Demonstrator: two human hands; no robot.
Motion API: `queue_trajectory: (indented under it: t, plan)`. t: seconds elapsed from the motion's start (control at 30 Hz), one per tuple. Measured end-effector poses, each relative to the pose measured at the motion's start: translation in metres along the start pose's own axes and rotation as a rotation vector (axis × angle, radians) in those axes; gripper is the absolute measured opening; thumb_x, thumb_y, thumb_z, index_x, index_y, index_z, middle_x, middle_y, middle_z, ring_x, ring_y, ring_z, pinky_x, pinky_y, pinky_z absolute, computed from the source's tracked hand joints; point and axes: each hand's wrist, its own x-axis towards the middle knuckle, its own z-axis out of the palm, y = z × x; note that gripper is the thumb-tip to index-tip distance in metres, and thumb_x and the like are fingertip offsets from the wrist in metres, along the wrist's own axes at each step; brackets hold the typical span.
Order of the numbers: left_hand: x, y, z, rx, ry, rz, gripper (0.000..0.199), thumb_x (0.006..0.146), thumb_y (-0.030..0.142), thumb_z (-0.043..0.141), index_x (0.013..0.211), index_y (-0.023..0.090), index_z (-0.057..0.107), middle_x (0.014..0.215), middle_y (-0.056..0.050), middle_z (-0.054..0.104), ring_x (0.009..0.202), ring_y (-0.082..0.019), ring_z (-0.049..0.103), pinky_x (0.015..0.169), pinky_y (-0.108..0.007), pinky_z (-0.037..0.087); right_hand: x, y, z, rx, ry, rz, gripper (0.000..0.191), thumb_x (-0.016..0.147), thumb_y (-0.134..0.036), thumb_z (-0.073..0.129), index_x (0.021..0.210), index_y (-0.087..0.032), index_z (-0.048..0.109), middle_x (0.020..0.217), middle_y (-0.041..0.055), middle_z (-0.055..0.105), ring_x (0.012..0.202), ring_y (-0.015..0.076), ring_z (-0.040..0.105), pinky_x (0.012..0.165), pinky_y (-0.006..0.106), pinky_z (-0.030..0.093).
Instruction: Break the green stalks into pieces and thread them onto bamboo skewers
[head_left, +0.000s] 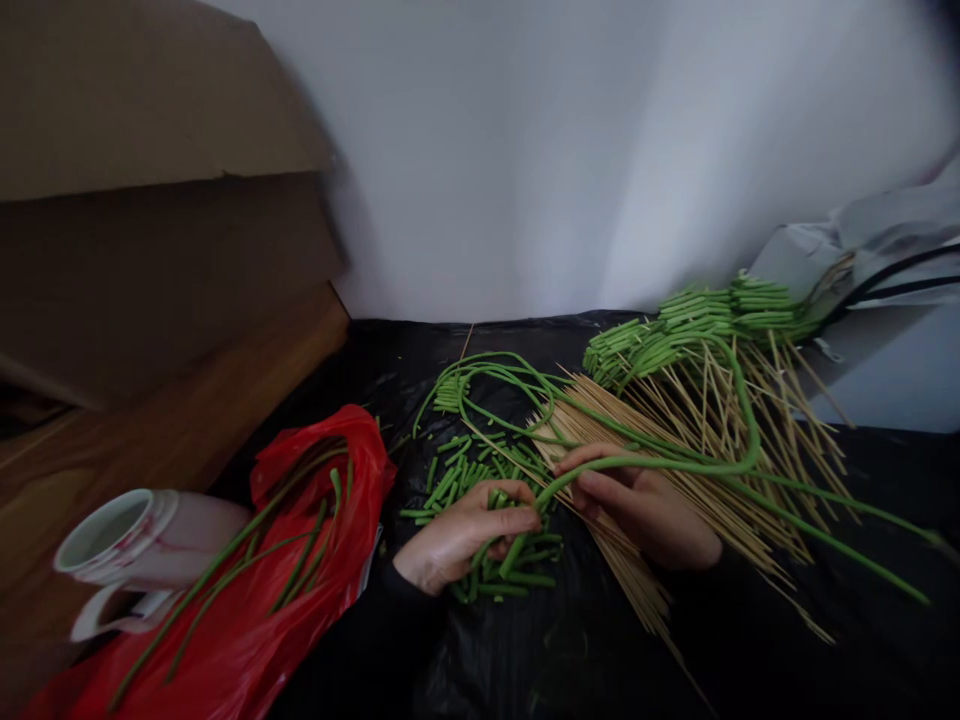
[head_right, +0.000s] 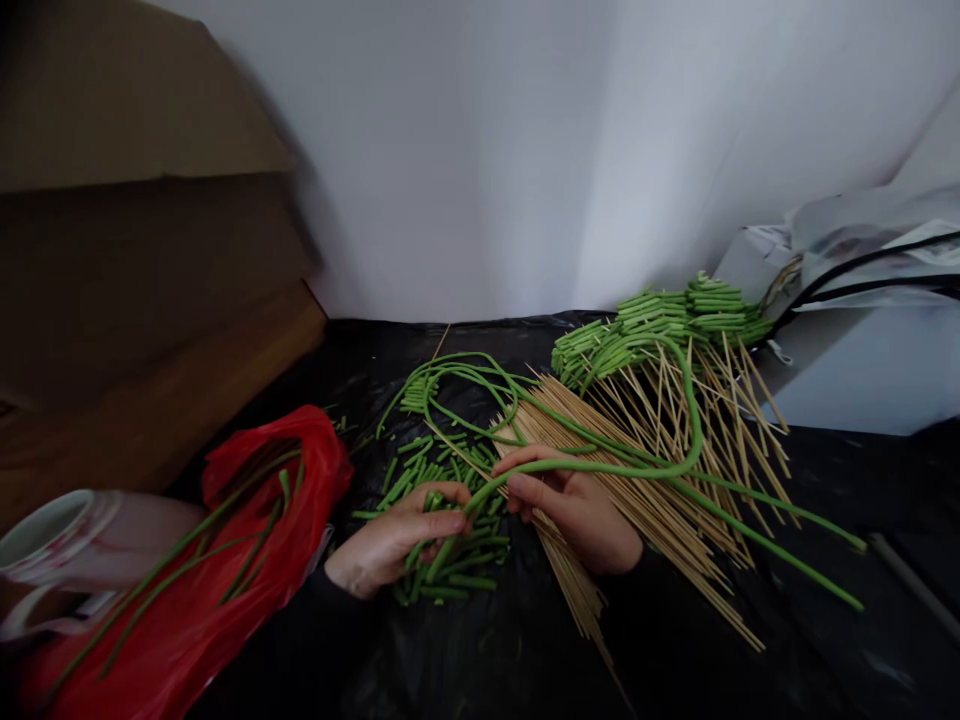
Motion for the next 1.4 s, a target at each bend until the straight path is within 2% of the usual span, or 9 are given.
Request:
queue_trajectory:
  t: [0.2, 0.33, 0.43, 0.57, 0.83, 1.0, 1.17, 1.3, 1.4]
  plan:
    - [0.002, -0.004, 0.0, -0.058, 0.076, 0.068, 0.041, 0.066, 0.044, 0.082, 0.083, 0.015, 0.06, 0.058, 0.007, 0.046, 0.046, -0.004, 0.036, 0.043, -0.018, 0.022, -0.001, 0.001, -0.003, -0.01, 0.055, -0.06, 0.014, 0.087, -0.034, 0.069, 0.094, -0.022, 0.07, 0.067, -0.0014, 0.061, 0.064, 0.0124, 0.056, 0.062, 0.026, 0.045]
    - [0.006, -0.006, 0.0, -0.183, 0.138, 0.172, 0.04, 0.07, 0.043, 0.081, 0.086, 0.014, 0.058, 0.058, 0.007, 0.044, 0.047, -0.003, 0.034, 0.043, -0.017, 0.022, -0.001, -0.002, 0.004, -0.124, 0.101, -0.107, 0.012, 0.081, -0.032, 0.074, 0.089, -0.023, 0.073, 0.088, 0.0034, 0.069, 0.069, 0.0145, 0.061, 0.062, 0.029, 0.049]
    - [0.009, -0.007, 0.0, -0.285, 0.143, 0.217, 0.04, 0.07, 0.041, 0.082, 0.083, 0.015, 0.055, 0.059, 0.007, 0.044, 0.047, -0.003, 0.033, 0.043, -0.015, 0.021, 0.0, 0.0, 0.01, -0.193, 0.132, -0.144, 0.011, 0.078, -0.031, 0.077, 0.088, -0.025, 0.075, 0.101, 0.0055, 0.072, 0.086, 0.0204, 0.066, 0.073, 0.034, 0.053]
    - [0.01, -0.01, 0.004, -0.314, 0.189, 0.277, 0.038, 0.073, 0.043, 0.079, 0.08, 0.015, 0.055, 0.059, 0.007, 0.044, 0.045, -0.002, 0.034, 0.042, -0.015, 0.023, 0.002, 0.002, 0.012, -0.22, 0.124, -0.21, 0.01, 0.078, -0.026, 0.077, 0.088, -0.027, 0.076, 0.101, 0.0045, 0.074, 0.1, 0.0224, 0.067, 0.092, 0.039, 0.051]
    - [0.018, -0.008, -0.001, -0.388, 0.33, 0.367, 0.042, 0.073, 0.045, 0.079, 0.074, 0.015, 0.05, 0.058, 0.008, 0.043, 0.047, -0.003, 0.036, 0.044, -0.013, 0.028, -0.004, 0.004, 0.028, -0.292, 0.03, -0.24, 0.01, 0.078, -0.027, 0.078, 0.088, -0.027, 0.077, 0.095, 0.0049, 0.076, 0.095, 0.0234, 0.069, 0.087, 0.04, 0.054]
    - [0.014, 0.004, -0.006, -0.414, 0.325, 0.363, 0.043, 0.077, 0.051, 0.073, 0.072, 0.016, 0.048, 0.064, 0.005, 0.047, 0.048, -0.003, 0.036, 0.043, -0.014, 0.03, -0.006, 0.004, 0.032, -0.276, -0.021, -0.177, 0.009, 0.078, -0.032, 0.077, 0.085, -0.026, 0.078, 0.092, 0.0055, 0.075, 0.091, 0.0235, 0.068, 0.084, 0.039, 0.053]
    - [0.011, 0.009, -0.021, -0.241, 0.464, 0.45, 0.034, 0.077, 0.043, 0.075, 0.078, 0.018, 0.053, 0.061, 0.007, 0.049, 0.048, -0.005, 0.037, 0.045, -0.015, 0.03, -0.003, 0.009, 0.017, -0.098, 0.127, 0.001, 0.017, 0.079, -0.039, 0.076, 0.086, -0.024, 0.074, 0.073, 0.0011, 0.068, 0.063, 0.0145, 0.057, 0.058, 0.029, 0.045]
    - [0.011, 0.008, -0.032, 0.18, 0.66, 0.526, 0.026, 0.077, 0.039, 0.074, 0.072, 0.017, 0.061, 0.061, 0.004, 0.054, 0.054, -0.008, 0.043, 0.053, -0.019, 0.034, -0.002, 0.015, 0.015, -0.004, 0.144, 0.065, 0.022, 0.076, -0.041, 0.078, 0.087, -0.023, 0.072, 0.074, 0.0012, 0.069, 0.062, 0.0134, 0.055, 0.058, 0.027, 0.042]
    - [0.011, 0.007, -0.031, 0.463, 0.633, 0.566, 0.017, 0.075, 0.034, 0.076, 0.072, 0.018, 0.07, 0.071, -0.001, 0.065, 0.07, -0.015, 0.056, 0.07, -0.024, 0.041, -0.002, 0.016, 0.017, -0.049, 0.12, 0.084, 0.021, 0.078, -0.041, 0.077, 0.088, -0.023, 0.073, 0.075, 0.0013, 0.069, 0.065, 0.0136, 0.056, 0.06, 0.027, 0.042]
